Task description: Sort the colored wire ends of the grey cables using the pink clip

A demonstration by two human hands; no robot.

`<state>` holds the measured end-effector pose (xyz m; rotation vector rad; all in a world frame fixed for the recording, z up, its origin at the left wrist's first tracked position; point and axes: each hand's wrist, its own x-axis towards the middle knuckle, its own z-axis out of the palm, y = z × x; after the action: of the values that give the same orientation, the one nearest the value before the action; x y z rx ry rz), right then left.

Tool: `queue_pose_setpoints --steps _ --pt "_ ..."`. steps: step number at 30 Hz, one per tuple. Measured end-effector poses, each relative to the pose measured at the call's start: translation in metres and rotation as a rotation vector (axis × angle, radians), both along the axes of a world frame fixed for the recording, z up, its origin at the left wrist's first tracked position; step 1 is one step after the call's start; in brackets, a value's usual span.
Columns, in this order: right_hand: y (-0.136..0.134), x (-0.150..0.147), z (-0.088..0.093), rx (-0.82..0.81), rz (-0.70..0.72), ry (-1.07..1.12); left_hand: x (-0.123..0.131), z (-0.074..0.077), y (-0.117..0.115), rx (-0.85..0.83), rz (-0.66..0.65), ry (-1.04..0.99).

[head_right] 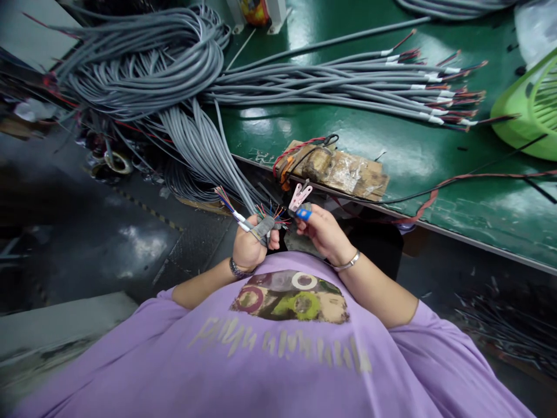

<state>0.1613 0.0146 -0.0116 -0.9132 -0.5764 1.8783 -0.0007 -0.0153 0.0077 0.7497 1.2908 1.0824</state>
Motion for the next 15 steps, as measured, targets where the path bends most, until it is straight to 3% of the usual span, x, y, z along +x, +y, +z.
queue_pose_setpoints --steps 7,12,15 --pt "0.014 0.01 -0.005 -0.129 -0.053 0.012 -0.005 0.001 0.0 -0.008 -0.061 -0.07" --pt "0.027 0.003 0.003 -0.045 0.056 0.03 -0.006 0.009 0.011 -0.05 -0.256 -0.149" --pt "0.031 -0.001 0.007 0.011 0.051 0.046 -0.005 0.012 0.017 -0.092 -0.298 -0.161"
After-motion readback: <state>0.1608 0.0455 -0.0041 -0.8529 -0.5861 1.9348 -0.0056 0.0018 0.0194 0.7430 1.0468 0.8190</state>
